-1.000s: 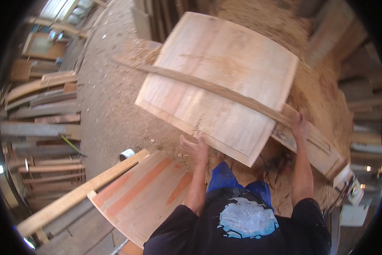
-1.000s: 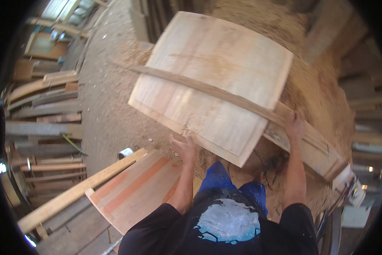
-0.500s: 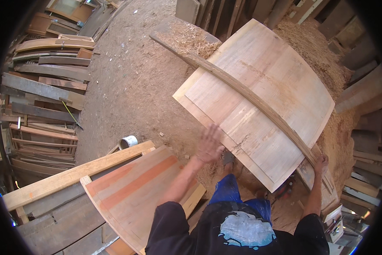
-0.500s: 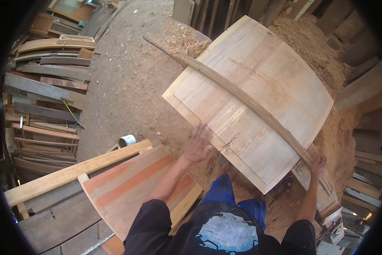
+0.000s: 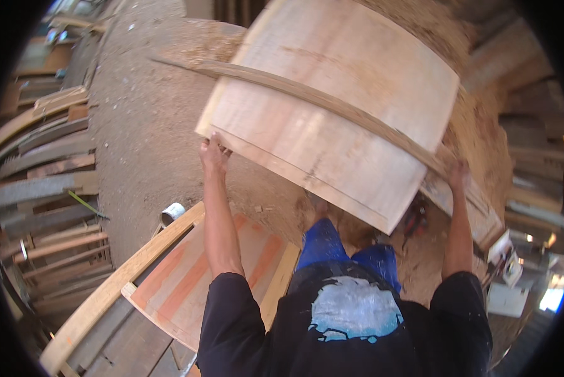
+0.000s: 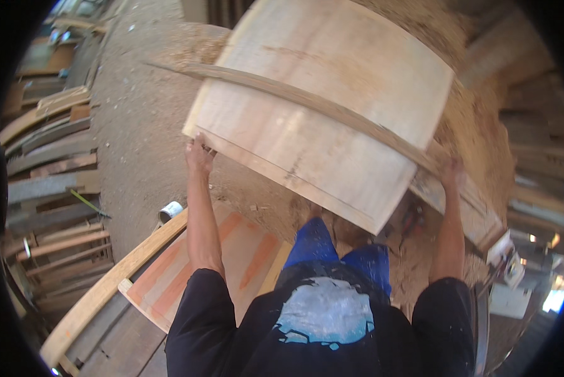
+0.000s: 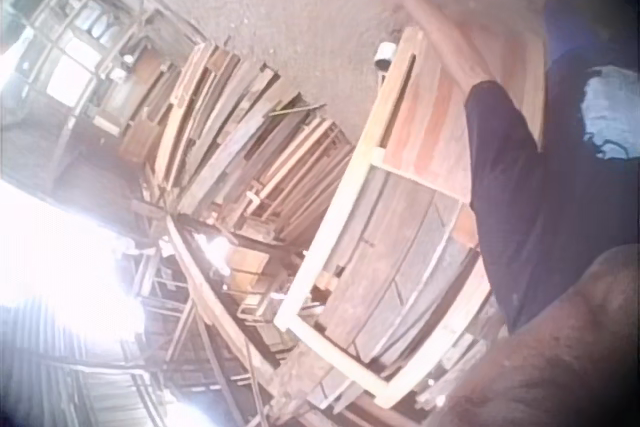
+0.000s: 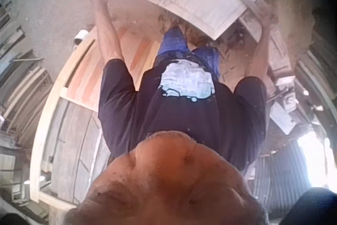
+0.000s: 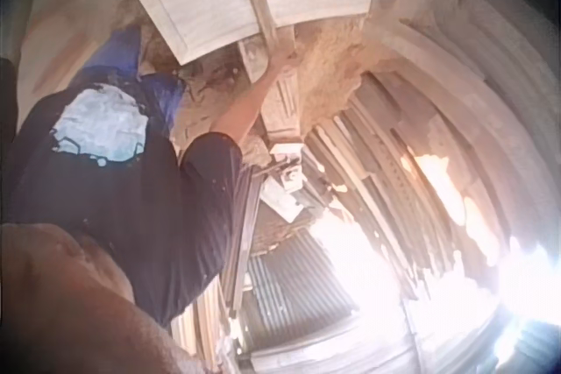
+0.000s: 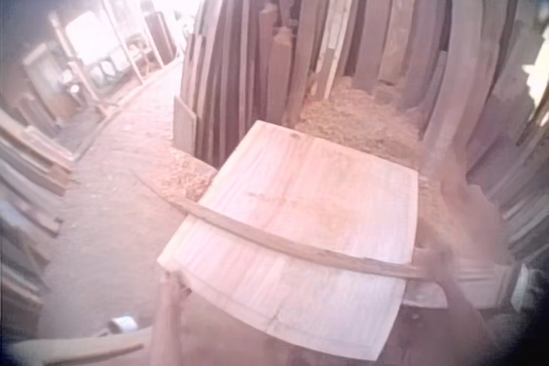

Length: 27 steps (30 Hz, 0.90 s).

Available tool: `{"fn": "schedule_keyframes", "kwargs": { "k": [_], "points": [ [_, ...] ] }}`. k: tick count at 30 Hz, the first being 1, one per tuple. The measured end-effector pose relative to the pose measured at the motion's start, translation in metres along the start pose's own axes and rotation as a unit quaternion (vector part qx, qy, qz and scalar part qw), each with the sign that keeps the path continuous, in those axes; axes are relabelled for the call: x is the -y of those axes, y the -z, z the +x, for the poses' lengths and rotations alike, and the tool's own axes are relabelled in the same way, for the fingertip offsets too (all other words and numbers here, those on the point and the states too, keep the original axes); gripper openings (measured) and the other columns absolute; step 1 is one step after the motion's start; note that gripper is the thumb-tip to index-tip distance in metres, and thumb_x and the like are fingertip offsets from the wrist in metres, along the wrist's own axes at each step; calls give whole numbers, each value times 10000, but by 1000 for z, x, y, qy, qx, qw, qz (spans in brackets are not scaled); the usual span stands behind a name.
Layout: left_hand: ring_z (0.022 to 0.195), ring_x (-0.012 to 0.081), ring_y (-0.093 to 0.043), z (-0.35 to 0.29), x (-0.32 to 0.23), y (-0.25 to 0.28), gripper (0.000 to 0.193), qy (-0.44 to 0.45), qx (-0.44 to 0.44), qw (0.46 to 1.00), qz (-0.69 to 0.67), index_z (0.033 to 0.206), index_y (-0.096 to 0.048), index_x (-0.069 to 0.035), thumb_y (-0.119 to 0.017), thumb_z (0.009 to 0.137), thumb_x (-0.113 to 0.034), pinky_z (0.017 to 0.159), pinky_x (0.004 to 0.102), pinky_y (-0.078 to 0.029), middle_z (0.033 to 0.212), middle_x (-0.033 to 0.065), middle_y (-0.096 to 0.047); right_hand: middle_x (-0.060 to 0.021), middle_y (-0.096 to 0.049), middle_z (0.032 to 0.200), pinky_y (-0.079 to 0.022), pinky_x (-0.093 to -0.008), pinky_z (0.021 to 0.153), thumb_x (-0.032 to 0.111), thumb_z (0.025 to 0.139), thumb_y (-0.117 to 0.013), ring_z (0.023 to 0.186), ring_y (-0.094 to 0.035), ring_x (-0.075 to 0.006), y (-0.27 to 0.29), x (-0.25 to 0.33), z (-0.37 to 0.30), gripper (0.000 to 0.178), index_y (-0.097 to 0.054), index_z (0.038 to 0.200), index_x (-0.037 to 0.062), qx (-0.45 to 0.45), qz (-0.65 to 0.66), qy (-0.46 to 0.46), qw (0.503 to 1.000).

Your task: The person sands the surface of a square wooden board using a power sander, turning the board to work on different areas and checking the finish by hand.

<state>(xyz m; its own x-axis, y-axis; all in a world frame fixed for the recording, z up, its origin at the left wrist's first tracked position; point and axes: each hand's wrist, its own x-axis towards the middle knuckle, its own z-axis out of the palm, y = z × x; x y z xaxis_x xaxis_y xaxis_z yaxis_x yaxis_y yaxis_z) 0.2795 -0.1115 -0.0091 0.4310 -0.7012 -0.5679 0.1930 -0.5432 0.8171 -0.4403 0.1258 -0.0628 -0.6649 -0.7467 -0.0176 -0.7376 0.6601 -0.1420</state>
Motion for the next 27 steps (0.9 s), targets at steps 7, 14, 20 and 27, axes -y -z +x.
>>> {"fn": "schedule_keyframes", "kwargs": {
  "k": [7, 14, 20, 27],
  "points": [
    [1098, 294, -595, -209, 134, -86, 428, 138, 185, 946, -229, 1259, -512, 6, -436, 1028, -346, 957, 439, -492, 1212, 154, -600, -164, -682, 1089, -486, -464, 886, 357, 918, -519, 1047, -635, -362, 52, 67, -15, 342, -657, 1122, 120, 58, 43, -68, 995],
    [815, 297, -652, -414, 171, -142, 286, -191, 594, 693, 361, 980, -669, 1, -668, 867, -262, 798, 402, -524, 871, 156, -681, -197, -601, 1219, -457, -472, 934, 373, 940, -496, 1111, -583, -388, 56, 50, -24, 395, -586, 1229, 119, -2, 115, 6, 993],
    [1332, 448, -335, -329, 114, -253, 653, -573, 323, 532, 533, 1365, -399, 23, -680, 848, -262, 1103, 570, -251, 1408, 291, -385, -175, -572, 1192, -391, -502, 981, 263, 907, -592, 1144, -503, -391, 87, -7, -148, 321, -577, 1178, 93, -200, 274, -41, 940],
    [1368, 487, -225, -293, 161, -328, 779, -630, 196, 358, 661, 1399, -312, 65, -541, 905, -494, 1129, 620, -143, 1453, 330, -269, -241, -574, 1237, -446, -499, 963, 339, 932, -514, 1157, -539, -420, -34, -129, -396, 408, -608, 1210, 56, 297, 80, -387, 869]
  ]
}}
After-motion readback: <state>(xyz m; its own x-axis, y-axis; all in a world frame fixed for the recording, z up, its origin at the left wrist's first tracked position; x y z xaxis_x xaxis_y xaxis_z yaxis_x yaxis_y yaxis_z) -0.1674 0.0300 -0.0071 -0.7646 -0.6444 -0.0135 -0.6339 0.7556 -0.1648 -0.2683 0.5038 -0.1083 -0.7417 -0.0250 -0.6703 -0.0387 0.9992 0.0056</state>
